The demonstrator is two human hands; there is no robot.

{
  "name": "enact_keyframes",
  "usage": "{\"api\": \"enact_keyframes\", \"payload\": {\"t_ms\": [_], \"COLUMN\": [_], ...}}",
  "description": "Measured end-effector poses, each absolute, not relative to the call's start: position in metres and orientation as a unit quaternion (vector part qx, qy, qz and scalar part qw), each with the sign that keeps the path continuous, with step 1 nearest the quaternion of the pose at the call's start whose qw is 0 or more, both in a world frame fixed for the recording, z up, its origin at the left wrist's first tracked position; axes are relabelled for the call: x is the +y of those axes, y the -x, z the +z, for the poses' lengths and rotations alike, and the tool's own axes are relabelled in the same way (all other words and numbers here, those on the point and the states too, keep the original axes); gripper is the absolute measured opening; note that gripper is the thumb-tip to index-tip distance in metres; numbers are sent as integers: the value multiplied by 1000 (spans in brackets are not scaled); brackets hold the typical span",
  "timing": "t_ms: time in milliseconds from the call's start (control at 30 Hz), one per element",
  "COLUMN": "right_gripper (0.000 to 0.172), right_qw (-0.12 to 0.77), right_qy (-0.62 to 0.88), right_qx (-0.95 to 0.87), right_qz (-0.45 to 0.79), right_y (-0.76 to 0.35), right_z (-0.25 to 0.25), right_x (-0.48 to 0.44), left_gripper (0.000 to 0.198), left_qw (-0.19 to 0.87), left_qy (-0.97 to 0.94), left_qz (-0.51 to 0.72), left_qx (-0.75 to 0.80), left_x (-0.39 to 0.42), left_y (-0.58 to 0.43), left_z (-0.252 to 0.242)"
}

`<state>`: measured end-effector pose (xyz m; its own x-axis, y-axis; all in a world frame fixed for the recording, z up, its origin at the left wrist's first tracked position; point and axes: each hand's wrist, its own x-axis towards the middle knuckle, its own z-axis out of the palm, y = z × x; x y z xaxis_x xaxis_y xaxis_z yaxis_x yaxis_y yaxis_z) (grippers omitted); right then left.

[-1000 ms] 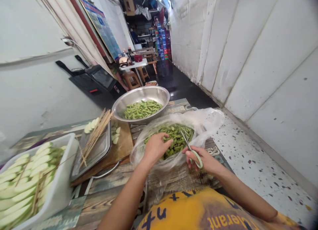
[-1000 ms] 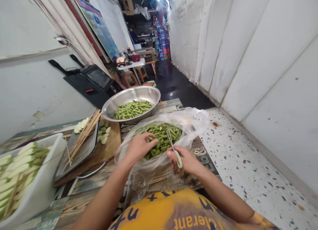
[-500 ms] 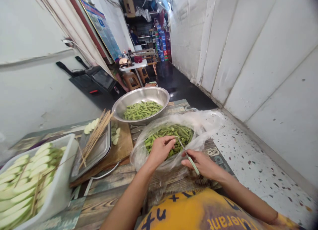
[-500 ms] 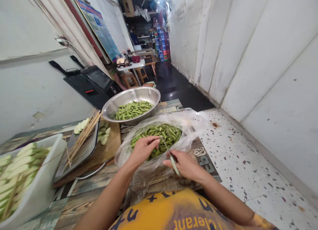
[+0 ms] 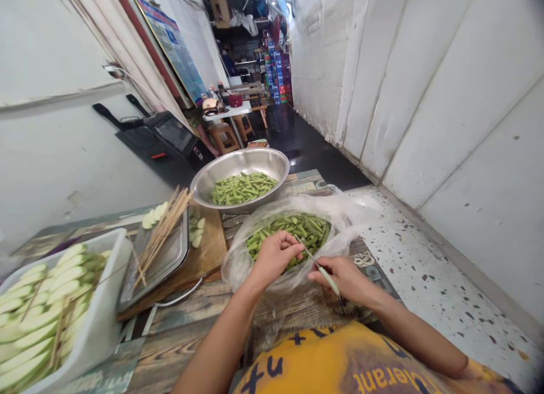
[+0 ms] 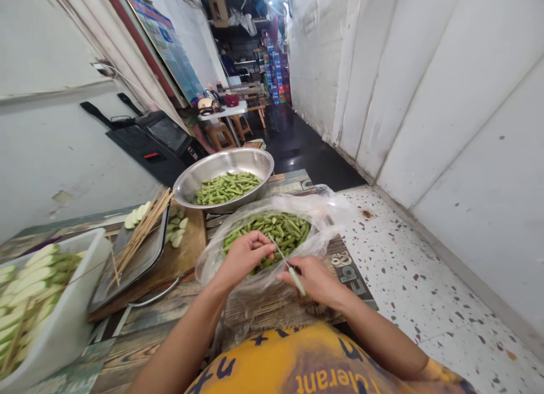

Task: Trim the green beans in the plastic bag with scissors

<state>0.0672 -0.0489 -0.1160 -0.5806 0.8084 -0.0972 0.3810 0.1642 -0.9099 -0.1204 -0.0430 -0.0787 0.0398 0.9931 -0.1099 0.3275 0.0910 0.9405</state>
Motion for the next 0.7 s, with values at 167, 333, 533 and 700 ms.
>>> {"api": "enact_keyframes", "payload": {"t_ms": [167,333,533,700], "right_gripper": [38,42,41,39], "right_qw": [233,246,240,227], "right_qy": [387,371,391,411], "right_qx": [-662,-655,-709,-759], "right_qz": [598,611,535,451], "right_y": [-68,-70,-69,-67], "right_z": [-118,-115,-113,-107], "right_x": [-48,-47,-48,-48], "left_gripper": [21,25,24,20], "left_qw": [450,451,468,386], "left_qy": [-545,-520,-522,-543], "left_qz": [406,420,417,407], "left_qx": [579,592,579,625], "left_x": [-40,-40,-43,-46], "left_y": [125,123,120,118], "left_z": [-80,-79,-78,-74]}}
